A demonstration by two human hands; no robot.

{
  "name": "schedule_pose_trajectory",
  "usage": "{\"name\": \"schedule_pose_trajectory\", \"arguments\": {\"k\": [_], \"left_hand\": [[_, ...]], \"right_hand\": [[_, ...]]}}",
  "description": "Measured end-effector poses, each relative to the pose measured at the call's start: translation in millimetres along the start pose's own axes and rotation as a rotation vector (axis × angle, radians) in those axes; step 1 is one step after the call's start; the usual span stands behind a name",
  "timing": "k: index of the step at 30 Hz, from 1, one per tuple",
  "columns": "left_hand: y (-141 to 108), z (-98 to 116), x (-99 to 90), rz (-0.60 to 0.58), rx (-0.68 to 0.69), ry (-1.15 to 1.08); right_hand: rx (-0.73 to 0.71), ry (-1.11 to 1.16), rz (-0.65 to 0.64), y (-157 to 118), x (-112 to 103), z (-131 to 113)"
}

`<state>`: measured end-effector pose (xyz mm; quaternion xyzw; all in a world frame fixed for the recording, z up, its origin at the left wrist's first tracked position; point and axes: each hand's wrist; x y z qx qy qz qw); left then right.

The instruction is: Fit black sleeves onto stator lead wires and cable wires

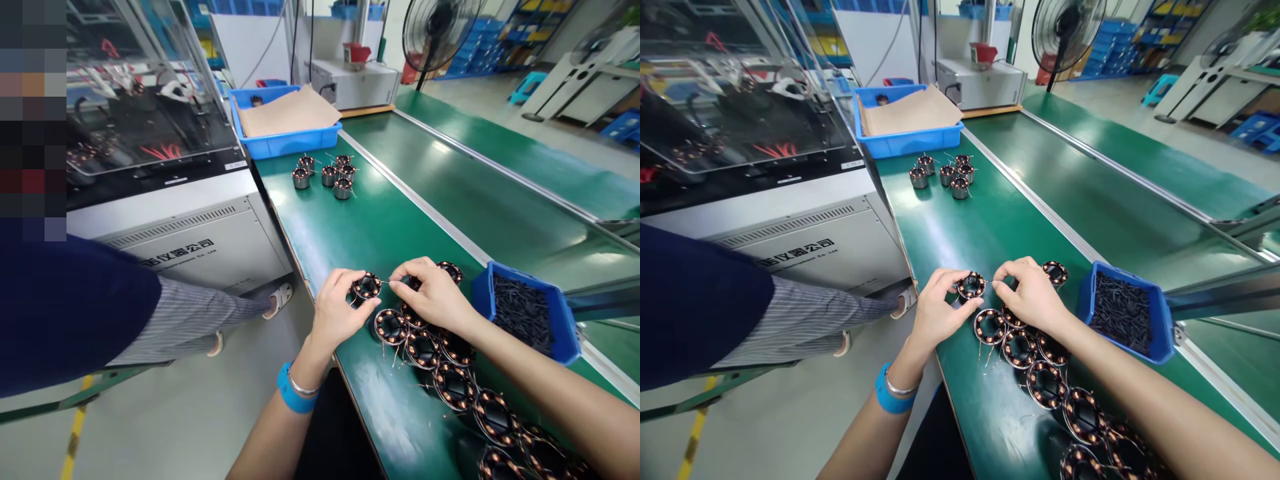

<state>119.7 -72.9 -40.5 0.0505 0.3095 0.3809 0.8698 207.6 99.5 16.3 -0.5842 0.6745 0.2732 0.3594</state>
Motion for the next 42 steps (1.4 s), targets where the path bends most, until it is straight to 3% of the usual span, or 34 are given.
{"name": "schedule_pose_trajectory", "arguments": {"k": [16, 22, 26, 37, 42], "left_hand": [[-1, -1, 0.7, 0.014, 0.016, 0.028], [0, -2, -1.1, 0.002, 0.055, 0.049], [0, 0, -0.6, -0.007, 0.075, 0.050], [1, -4, 3.5, -0.020, 0.041, 0.103], [-1, 4, 10.9, 0.000, 0.008, 0.147]], "right_hand": [[0.006, 0.042, 0.004, -4, -2, 5], [0.047, -0.059, -0.011, 4, 2, 0], [-0.004, -0.101, -0.028, 7, 2, 2], [-0.063, -0.235, -0.099, -7, 7, -11], [-0.068, -0.326, -0.101, -4, 9, -14]]}}
Point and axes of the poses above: each hand's wrist, its own y-axis towards the middle knuckle, its own x-axis out of the palm, z = x × y, and after that the axes turned 12 degrees about -z, right-handed
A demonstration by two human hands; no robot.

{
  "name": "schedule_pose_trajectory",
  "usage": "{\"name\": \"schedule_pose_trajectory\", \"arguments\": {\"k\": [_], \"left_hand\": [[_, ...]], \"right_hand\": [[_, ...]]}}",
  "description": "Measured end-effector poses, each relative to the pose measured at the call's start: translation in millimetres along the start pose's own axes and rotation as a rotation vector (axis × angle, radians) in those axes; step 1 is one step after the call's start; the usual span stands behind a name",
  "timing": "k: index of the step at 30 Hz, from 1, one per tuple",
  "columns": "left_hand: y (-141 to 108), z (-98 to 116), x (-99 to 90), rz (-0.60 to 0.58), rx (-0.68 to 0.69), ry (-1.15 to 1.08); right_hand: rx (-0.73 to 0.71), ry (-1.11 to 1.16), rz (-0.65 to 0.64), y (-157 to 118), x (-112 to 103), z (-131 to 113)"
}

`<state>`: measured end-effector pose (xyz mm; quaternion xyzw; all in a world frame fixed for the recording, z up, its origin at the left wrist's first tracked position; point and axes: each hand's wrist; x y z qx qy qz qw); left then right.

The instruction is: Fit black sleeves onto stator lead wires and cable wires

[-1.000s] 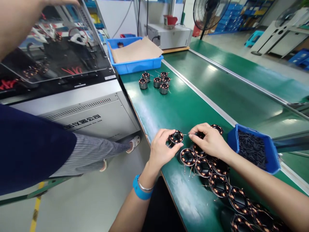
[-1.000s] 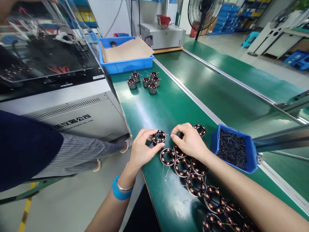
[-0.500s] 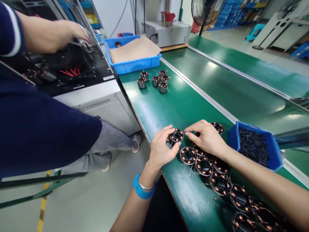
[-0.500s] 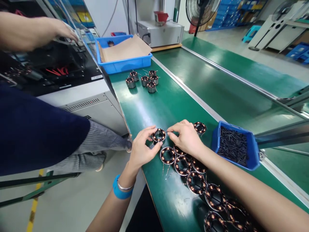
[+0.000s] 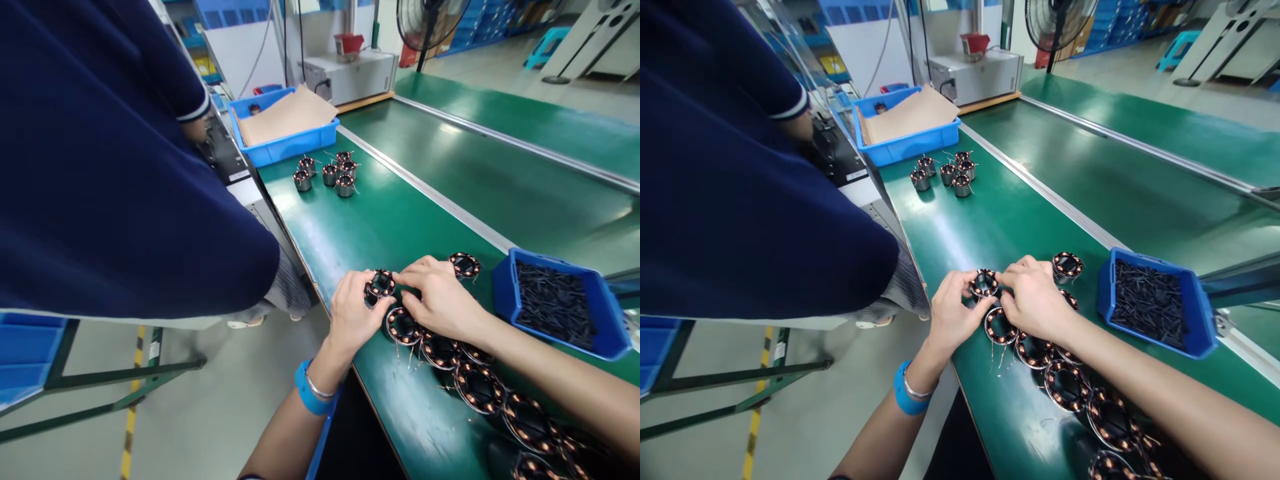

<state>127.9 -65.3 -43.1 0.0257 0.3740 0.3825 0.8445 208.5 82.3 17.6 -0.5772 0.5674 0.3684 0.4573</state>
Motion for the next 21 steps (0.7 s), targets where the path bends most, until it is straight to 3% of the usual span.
{"name": "schedule_pose_trajectory", "arguments": {"k": [2, 4, 7, 8, 11, 13, 15, 18, 21], "left_hand": [[1, 3, -4.3, -0.044, -0.040, -0.014], [9, 1, -16.2, -0.179, -0.033, -0.096], [48, -11, -40.7, -0.351, 0.035, -0.134], [69, -17, -47.2, -0.342, 0.046, -0.073], [145, -37, -53.4, -0.161, -0.001, 0.154], [193, -50, -47.5, -0.095, -0.032, 0.230], [226, -61, -38.2, -0.075, -0.073, 0.281], [238, -74, -26.6, -0.103, -0.090, 0.317], [210, -76, -23.4, -0.145, -0.041, 0.334]], "right_hand": [[-0.010, -0.061, -0.006, 2, -7, 3], [0.002, -0.094, 0.043, -2, -19, 10], [0.052, -0.079, 0.195, -26, -42, 36], [0.088, -0.073, 0.236, -38, -49, 48], [0.299, -0.050, 0.234, -77, -56, 88], [0.418, -0.025, 0.176, -96, -51, 111], [0.433, 0.002, 0.138, -105, -42, 128], [0.376, 0.043, 0.120, -108, -28, 143], [0.324, 0.032, 0.124, -110, -19, 152]]}}
Point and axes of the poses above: each hand's wrist, its own y-axis towards the middle knuckle, its own x-axis out of the palm, z = x × y, and after that the axes turned 12 degrees about -z, right-handed
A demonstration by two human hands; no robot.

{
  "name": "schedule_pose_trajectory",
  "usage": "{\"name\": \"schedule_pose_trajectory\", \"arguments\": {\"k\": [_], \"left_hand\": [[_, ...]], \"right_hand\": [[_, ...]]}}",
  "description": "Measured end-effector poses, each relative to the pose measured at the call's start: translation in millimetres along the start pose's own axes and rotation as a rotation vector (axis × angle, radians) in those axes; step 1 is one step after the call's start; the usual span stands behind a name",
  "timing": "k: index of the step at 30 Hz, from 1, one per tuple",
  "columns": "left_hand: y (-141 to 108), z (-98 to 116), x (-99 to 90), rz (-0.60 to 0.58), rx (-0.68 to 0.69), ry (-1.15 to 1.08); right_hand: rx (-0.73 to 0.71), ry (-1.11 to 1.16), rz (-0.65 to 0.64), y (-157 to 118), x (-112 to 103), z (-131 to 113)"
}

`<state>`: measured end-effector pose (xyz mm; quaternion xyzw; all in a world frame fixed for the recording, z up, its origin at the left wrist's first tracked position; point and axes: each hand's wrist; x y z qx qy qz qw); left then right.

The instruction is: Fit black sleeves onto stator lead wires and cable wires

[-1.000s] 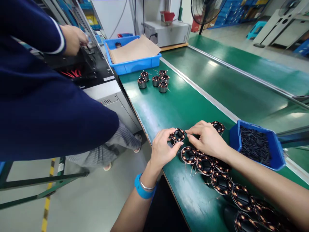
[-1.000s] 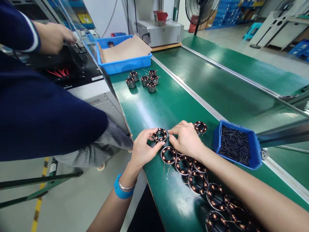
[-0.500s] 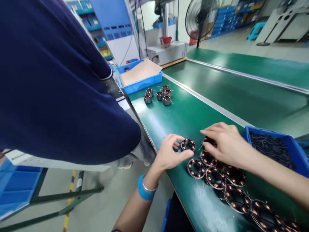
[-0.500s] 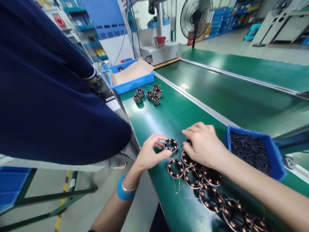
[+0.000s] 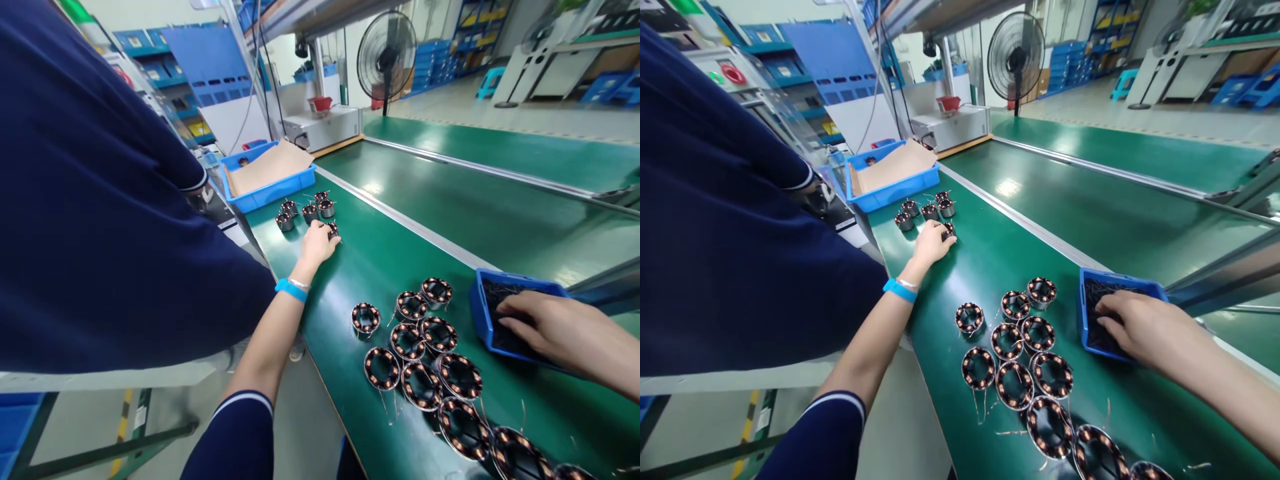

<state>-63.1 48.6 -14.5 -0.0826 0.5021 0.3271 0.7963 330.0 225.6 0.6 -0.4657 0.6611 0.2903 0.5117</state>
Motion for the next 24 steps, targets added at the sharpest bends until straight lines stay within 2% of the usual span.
{"name": "schedule_pose_trajectory", "arguments": {"k": [3, 5, 7, 9, 12, 14, 16, 19, 24], "left_hand": [[-48, 7, 0.6, -0.021, 0.047, 0.009], [-78, 14, -0.3, -0.027, 0.073, -0.008], [-102, 20, 0.6, -0.037, 0.141, -0.079], [-117, 24, 4.0, -0.065, 0.250, -0.189], [-125, 24, 11.4, -0.113, 0.356, -0.326], [-126, 23, 15.1, -0.145, 0.356, -0.405], [-125, 21, 16.9, -0.181, 0.345, -0.478], [-125, 19, 17.3, -0.198, 0.346, -0.531], [-124, 19, 17.8, -0.204, 0.342, -0.547]], "right_hand": [[-0.071, -0.045, 0.066, -4, -2, 9], [-0.111, -0.070, 0.112, -5, -10, 9], [-0.130, -0.073, 0.139, -2, -23, -3], [-0.153, -0.033, 0.127, 10, -35, -30], [-0.291, 0.086, 0.050, 47, -38, -89], [-0.340, 0.123, -0.028, 78, -28, -125], [-0.334, 0.124, -0.085, 107, -14, -147], [-0.320, 0.116, -0.111, 131, 3, -156], [-0.305, 0.092, -0.121, 135, 9, -148]]}}
Point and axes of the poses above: each hand's wrist, its own y-axis towards the middle knuckle, its own x-axis out of the palm, z = x × y, and after that the axes turned 12 degrees about -z, right-handed
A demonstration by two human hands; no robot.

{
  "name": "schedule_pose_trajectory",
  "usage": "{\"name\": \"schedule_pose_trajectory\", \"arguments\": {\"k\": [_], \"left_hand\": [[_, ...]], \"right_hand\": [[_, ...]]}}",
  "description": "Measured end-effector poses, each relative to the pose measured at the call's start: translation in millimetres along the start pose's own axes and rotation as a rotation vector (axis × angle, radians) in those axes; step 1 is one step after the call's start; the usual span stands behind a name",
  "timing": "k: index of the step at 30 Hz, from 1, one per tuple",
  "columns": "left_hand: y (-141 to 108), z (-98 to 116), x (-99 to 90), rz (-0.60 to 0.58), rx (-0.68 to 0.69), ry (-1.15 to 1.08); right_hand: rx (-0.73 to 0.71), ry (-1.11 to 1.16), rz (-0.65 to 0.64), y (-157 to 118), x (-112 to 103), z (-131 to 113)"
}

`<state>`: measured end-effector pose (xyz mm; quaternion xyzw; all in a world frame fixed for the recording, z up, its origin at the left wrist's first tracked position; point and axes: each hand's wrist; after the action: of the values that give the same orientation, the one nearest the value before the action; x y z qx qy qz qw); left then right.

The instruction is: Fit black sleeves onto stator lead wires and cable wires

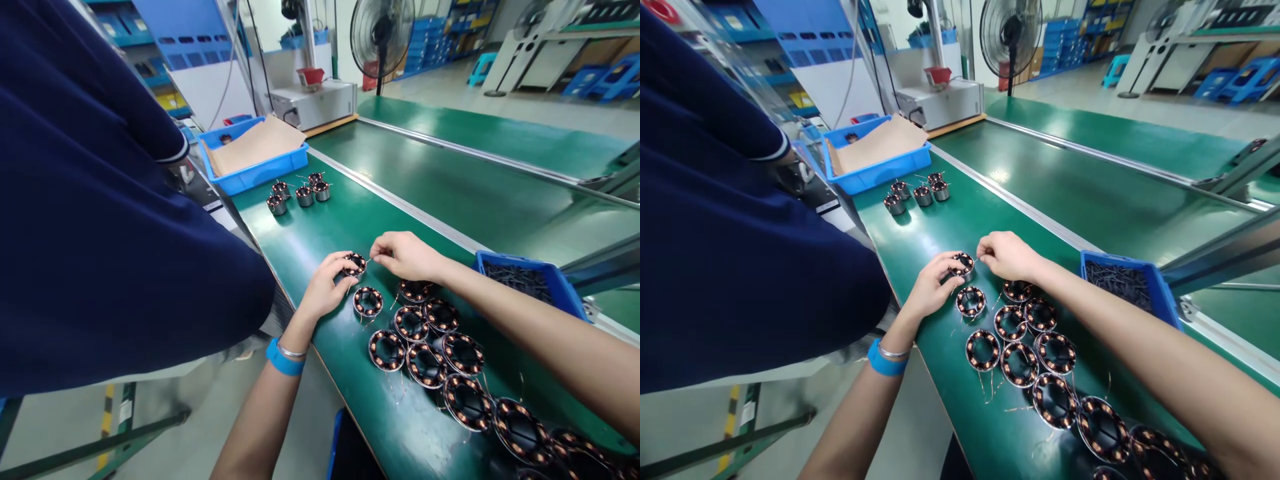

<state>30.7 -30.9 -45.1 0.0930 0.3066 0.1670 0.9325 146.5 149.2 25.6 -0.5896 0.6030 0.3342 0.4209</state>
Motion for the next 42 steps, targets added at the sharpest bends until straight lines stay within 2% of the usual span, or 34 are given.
{"name": "schedule_pose_trajectory", "arguments": {"k": [23, 30, 37, 40, 42], "left_hand": [[1, -4, 1.4, 0.010, 0.013, -0.029], [2, -6, 3.7, 0.044, 0.006, 0.038], [5, -10, 3.7, 0.073, -0.003, 0.083], [7, -5, 7.5, 0.109, -0.025, 0.145], [7, 0, 8.0, 0.116, -0.038, 0.161]], "right_hand": [[0.065, -0.130, -0.165, 12, -7, -10], [0.068, -0.194, -0.161, 2, -4, -14], [0.056, -0.191, -0.273, -13, 1, -26], [0.079, -0.173, -0.289, -13, 4, -30], [0.091, -0.170, -0.282, -16, -1, -33]]}}
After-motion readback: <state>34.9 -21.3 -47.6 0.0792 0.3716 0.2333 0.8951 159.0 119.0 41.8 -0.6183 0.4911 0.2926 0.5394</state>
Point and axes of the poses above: each hand's wrist, its own y-axis towards the middle knuckle, its own x-axis out of the palm, z = x × y, and after that the axes turned 12 degrees about -z, right-handed
